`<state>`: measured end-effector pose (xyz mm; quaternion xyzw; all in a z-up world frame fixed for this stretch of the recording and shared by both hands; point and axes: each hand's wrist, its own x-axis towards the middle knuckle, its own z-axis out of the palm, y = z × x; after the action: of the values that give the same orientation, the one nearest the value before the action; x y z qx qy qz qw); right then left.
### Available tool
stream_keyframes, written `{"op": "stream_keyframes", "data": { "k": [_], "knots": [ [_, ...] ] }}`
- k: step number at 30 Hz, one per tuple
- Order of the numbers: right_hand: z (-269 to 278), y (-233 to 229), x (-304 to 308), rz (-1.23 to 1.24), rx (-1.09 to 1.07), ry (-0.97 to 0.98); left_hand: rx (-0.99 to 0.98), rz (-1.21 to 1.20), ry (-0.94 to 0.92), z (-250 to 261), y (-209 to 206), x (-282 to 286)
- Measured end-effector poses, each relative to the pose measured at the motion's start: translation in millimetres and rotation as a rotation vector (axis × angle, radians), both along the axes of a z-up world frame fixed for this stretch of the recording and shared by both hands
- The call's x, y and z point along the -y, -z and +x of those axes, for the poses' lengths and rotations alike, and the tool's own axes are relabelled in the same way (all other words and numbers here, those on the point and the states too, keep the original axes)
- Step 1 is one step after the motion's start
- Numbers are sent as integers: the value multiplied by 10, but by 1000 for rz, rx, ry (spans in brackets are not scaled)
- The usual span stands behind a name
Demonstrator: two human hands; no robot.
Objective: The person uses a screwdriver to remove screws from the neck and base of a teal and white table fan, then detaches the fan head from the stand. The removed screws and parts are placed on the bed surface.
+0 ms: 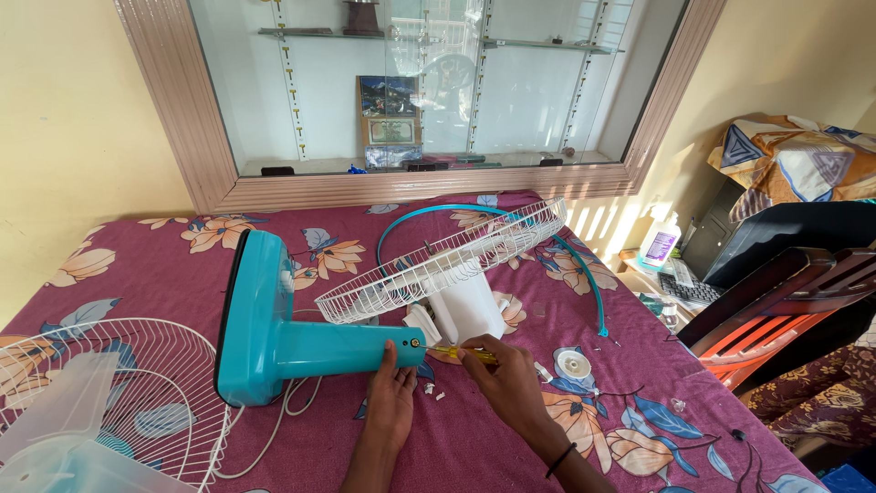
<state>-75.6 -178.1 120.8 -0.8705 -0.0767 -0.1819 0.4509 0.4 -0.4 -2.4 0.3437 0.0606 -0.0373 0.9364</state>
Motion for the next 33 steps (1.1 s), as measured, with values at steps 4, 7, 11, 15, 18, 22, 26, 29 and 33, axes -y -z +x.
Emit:
{"op": "stream_keyframes", "data": {
  "k": [4, 7, 11, 15, 18, 22, 26, 29, 33],
  "knots": [
    [-23, 19, 14, 58, -32, 21, 4, -6, -21, -7, 12, 28],
    [-37, 9, 22, 69, -43, 30, 19, -16, -35, -17, 17, 51],
    [-31, -26, 15, 38, -56, 44, 32, -30, -51, -17, 29, 66],
    [-27, -39, 0, 10, -50, 54, 25, -92, -67, -24, 39, 75],
    [-34, -16, 17, 34, -4, 37, -12, -168, -90, -25, 28, 98],
    [-36, 59, 66, 50, -62, 23, -20, -182, -106, -26, 7, 110],
    [-54, 192, 190, 98, -138, 33, -19, -149, -107, -40, 4, 106],
    [-76, 330, 320, 76, -204, 41, -10, -132, -92, -48, 0, 94],
    [-94, 510, 545, -134, -131, -11, -24, -87, -77, -48, -18, 65]
  ]
}}
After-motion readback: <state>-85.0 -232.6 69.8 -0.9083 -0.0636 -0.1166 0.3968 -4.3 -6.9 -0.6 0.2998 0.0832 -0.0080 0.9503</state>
